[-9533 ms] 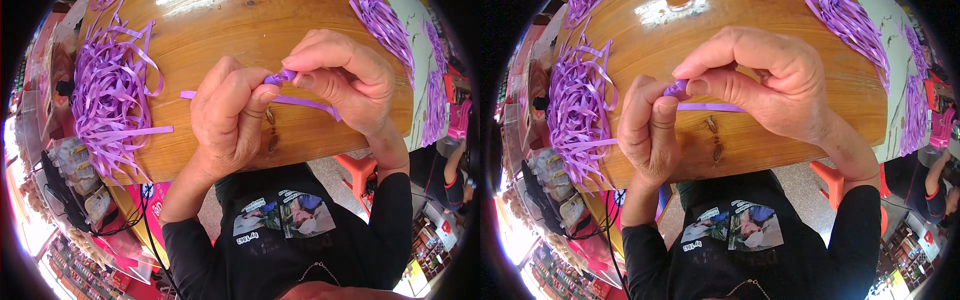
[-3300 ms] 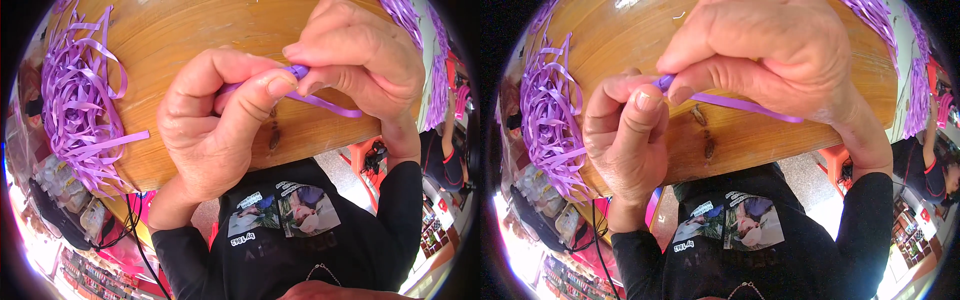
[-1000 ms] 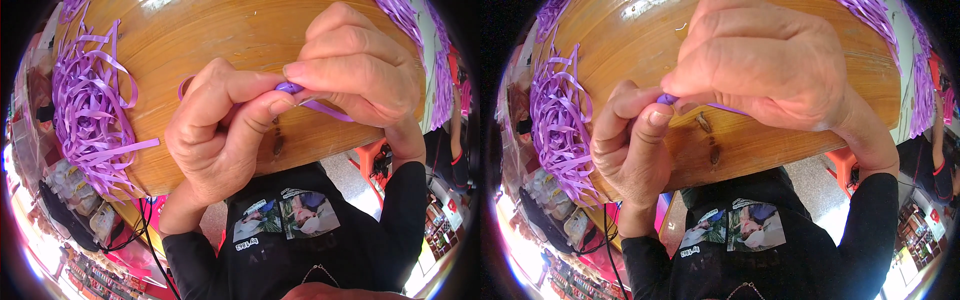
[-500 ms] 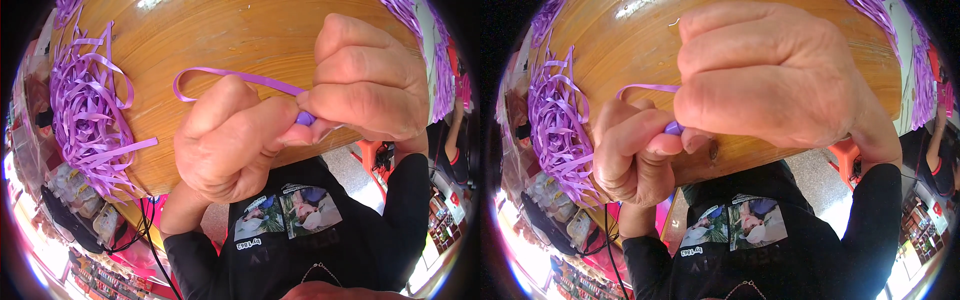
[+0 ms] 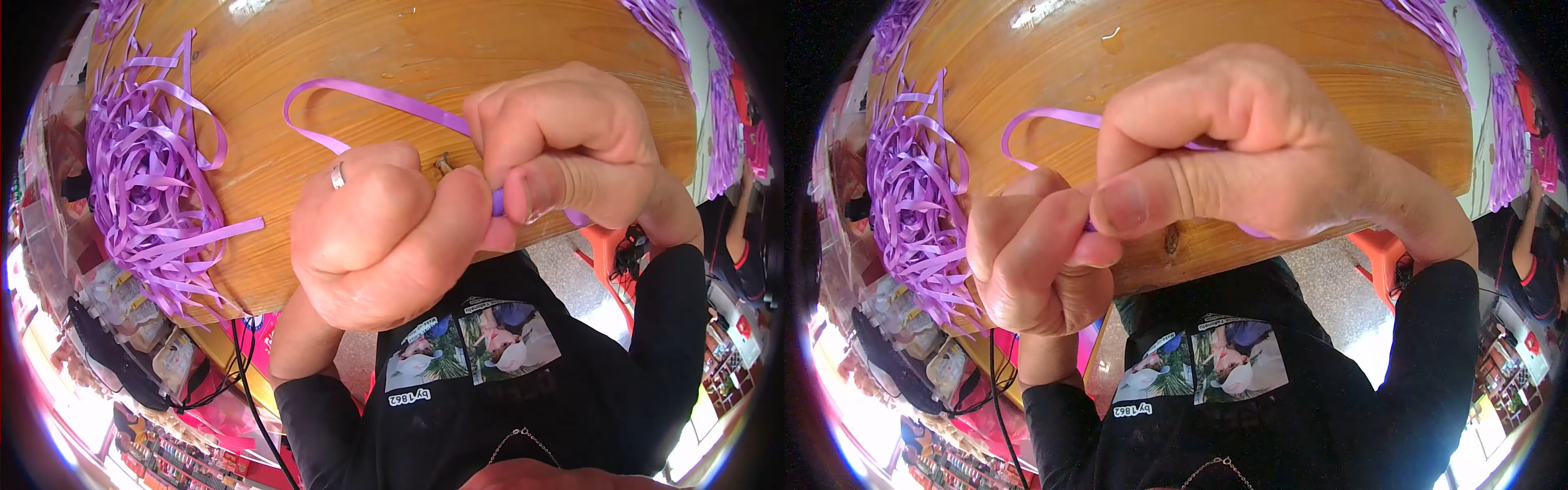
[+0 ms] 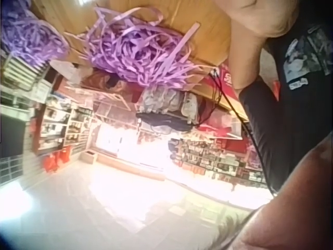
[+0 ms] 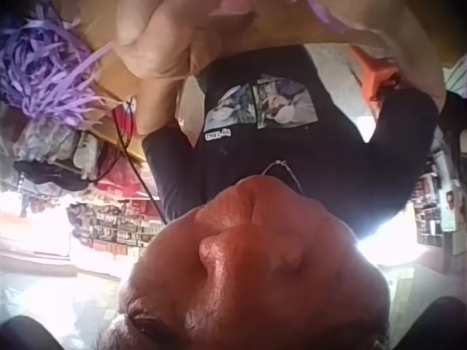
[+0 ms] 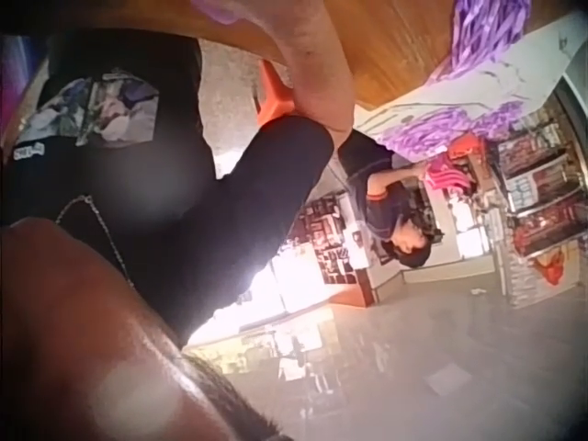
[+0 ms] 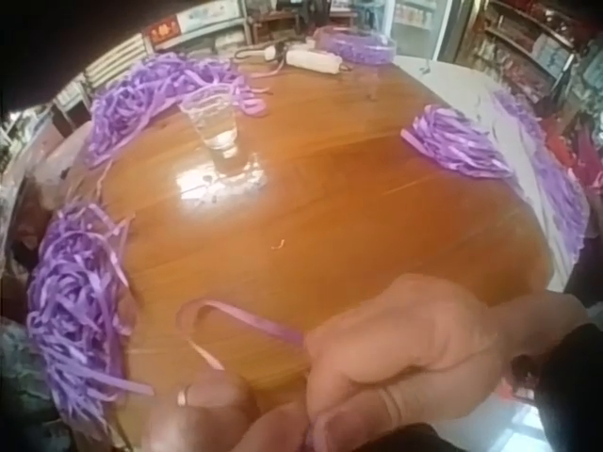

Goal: The person picks up a purple ribbon from a pile on a wooden table and ties a series of knots into it by hand. They then pull the ribbon through the knots to form a small flower shape before placing it aside and repeating the process.

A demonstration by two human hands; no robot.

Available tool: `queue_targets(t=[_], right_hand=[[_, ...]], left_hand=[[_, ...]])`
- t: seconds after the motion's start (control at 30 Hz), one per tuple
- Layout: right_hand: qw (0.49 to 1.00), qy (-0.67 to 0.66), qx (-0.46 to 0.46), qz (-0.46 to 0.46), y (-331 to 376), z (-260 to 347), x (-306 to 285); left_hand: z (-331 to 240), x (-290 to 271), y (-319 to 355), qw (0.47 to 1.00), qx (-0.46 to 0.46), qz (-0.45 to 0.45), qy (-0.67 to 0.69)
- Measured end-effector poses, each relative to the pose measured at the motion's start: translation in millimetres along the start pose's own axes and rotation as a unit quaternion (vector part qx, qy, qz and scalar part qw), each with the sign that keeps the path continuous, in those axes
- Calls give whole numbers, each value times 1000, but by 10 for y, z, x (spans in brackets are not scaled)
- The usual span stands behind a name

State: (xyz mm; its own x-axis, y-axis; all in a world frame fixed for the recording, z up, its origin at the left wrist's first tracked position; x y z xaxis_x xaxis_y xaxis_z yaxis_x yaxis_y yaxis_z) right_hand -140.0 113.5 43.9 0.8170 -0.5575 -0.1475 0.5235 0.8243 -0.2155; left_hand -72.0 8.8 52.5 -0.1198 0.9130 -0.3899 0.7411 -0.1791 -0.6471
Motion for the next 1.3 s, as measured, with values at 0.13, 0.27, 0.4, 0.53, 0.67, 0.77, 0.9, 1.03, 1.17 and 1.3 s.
queue_targets(t=[0.13, 0.27, 0.4, 0.53, 0.67, 0.77, 0.9, 1.03, 1.17, 1.3], right_hand=[[976, -165, 143, -19, 50, -144, 81], [961, -163, 223, -10, 49, -170, 79], [962, -130, 242, 3, 24, -207, -31], [969, -91, 225, 43, 28, -299, -60], [983, -76, 145, -87, 6, -204, -229], [981, 175, -70, -43, -115, 216, -332], [942, 309, -128, -36, -131, 307, -272], [915, 303, -246, -106, -75, 278, -273], [918, 323, -213, -87, -69, 180, -185], [932, 296, -192, -82, -73, 134, -203]], left_hand=[[-32, 19, 60, 998, 32, -26, -47], [-29, 14, 58, 990, 32, -33, -136], [104, 26, -26, 997, -17, -56, -51], [172, 6, -36, 995, -4, -101, -18], [290, -62, -29, 983, -87, -145, 69], [291, -47, -38, 987, -81, -130, 53], [344, -55, -26, 977, -117, -140, 107], [467, 46, 36, 937, -229, -125, 230], [470, 37, 40, 934, -229, -111, 250], [512, 37, 50, 932, -226, -108, 262]])
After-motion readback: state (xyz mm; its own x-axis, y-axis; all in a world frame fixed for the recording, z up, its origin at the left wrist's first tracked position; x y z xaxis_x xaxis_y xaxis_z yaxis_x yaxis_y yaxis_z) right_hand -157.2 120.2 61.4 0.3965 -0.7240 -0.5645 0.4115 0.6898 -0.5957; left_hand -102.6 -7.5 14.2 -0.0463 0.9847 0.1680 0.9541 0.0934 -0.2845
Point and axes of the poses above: each hand's wrist, its own y-axis away from the middle knuckle, its own x-axis out of the palm, z = x × y, the point moved 7 cm from there along -y, towards the middle knuckle, and after that the axes turned 5 degrees about y, right-handed, at the moved point
